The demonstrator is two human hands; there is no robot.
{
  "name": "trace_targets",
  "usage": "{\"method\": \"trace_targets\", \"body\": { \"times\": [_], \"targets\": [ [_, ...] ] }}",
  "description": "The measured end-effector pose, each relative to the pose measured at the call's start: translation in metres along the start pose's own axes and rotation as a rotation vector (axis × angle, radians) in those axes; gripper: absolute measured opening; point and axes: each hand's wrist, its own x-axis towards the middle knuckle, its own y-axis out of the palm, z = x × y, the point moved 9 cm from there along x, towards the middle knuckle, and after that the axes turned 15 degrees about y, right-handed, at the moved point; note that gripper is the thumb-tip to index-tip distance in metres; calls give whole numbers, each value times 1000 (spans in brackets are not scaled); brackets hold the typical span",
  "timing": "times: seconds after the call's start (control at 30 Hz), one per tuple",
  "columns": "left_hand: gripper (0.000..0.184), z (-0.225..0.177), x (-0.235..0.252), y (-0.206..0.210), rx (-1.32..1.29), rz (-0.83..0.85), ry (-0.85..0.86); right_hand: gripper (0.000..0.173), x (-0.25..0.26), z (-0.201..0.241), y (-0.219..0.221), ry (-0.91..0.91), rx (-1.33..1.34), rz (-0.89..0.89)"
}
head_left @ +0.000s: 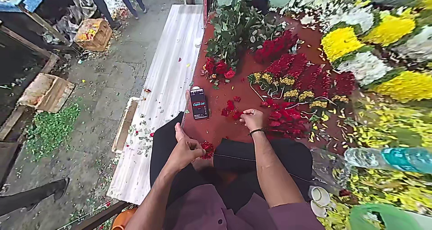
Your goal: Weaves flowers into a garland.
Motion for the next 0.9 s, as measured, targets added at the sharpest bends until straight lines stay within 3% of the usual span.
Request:
{"method": "trace_targets", "body": {
  "times": [0.3, 0.43, 0.57, 0.8, 0.9],
  "targets": [
    [13, 0, -6, 5, -28, 14, 10, 16, -88, 44, -15, -218, 344, 231],
    [14, -1, -5, 8, -20, 20, 4, 12, -124, 50, -17, -227, 465, 342],
    [15, 2, -1, 6, -35, -1, -8, 15, -154, 62, -19, -307, 568, 441],
    [13, 2, 4, -6, 10, -65, -48, 29, -175, 75, -9, -542, 463, 516],
    [14, 1, 5, -9, 17, -81, -52, 15, -183, 80, -10, -620, 436, 484]
  ]
}}
